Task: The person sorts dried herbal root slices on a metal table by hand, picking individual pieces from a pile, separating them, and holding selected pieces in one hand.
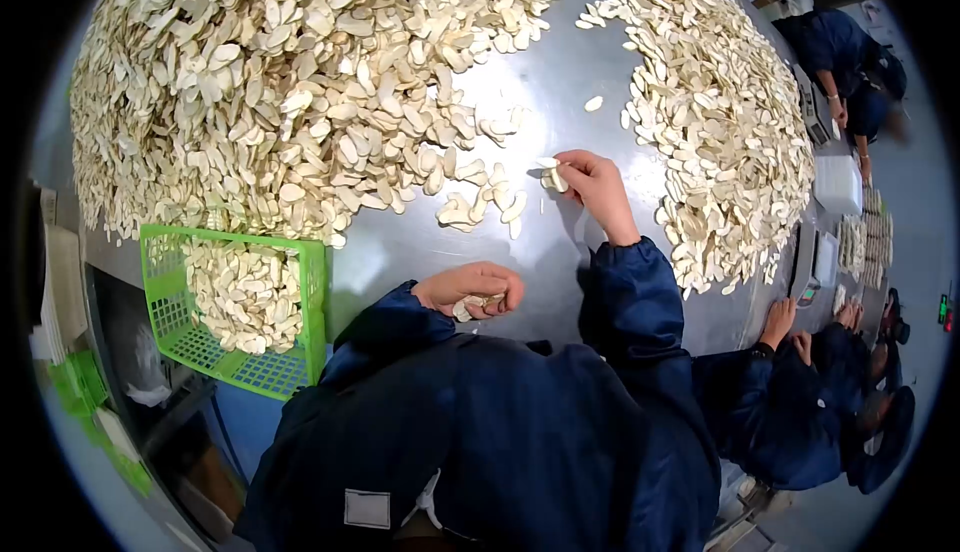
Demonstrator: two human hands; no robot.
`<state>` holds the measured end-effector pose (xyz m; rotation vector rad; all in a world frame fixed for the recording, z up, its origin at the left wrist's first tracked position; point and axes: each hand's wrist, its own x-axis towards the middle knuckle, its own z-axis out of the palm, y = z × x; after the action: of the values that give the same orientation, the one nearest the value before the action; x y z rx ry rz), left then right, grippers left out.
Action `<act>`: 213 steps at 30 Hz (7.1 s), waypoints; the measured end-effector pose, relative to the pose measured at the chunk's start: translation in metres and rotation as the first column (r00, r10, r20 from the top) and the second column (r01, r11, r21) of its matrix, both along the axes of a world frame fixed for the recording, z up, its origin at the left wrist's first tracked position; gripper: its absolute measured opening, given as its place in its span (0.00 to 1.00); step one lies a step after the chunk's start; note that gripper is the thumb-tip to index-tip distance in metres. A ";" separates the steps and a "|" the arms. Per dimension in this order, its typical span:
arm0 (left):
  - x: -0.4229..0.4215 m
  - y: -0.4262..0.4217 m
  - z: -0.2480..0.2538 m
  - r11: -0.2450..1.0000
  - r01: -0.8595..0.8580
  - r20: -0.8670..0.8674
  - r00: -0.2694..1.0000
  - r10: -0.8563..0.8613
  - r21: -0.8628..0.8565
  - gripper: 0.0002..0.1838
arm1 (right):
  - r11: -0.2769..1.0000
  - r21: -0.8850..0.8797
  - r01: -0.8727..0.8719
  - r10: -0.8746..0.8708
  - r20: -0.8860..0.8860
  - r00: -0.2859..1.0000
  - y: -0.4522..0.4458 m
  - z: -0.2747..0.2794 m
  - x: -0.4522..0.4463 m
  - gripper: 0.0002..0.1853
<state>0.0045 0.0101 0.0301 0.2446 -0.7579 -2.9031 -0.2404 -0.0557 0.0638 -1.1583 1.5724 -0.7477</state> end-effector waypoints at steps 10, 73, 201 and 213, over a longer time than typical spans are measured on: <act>-0.005 0.002 -0.013 0.983 -0.110 -0.031 0.993 0.116 0.146 0.13 | 0.959 -0.281 0.040 -0.112 -0.246 0.963 0.017 0.001 -0.005 0.08; -0.008 0.000 -0.009 0.961 -0.154 0.072 0.987 0.141 0.228 0.07 | 0.995 0.067 0.075 -0.068 -0.103 0.992 0.031 -0.009 0.011 0.10; -0.014 0.002 -0.017 0.915 -0.216 0.059 0.976 0.209 0.341 0.22 | 0.874 0.015 -0.486 0.482 0.108 0.870 0.039 0.066 0.045 0.05; -0.003 0.003 -0.003 0.994 0.028 -0.045 0.999 -0.023 0.110 0.18 | 0.739 -0.483 -0.470 0.130 -0.583 0.802 0.022 -0.011 0.116 0.09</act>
<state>0.0015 0.0129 0.0274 0.1830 -0.5988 -2.9680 -0.1248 -0.0342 0.0529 -2.2125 1.5176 -0.7751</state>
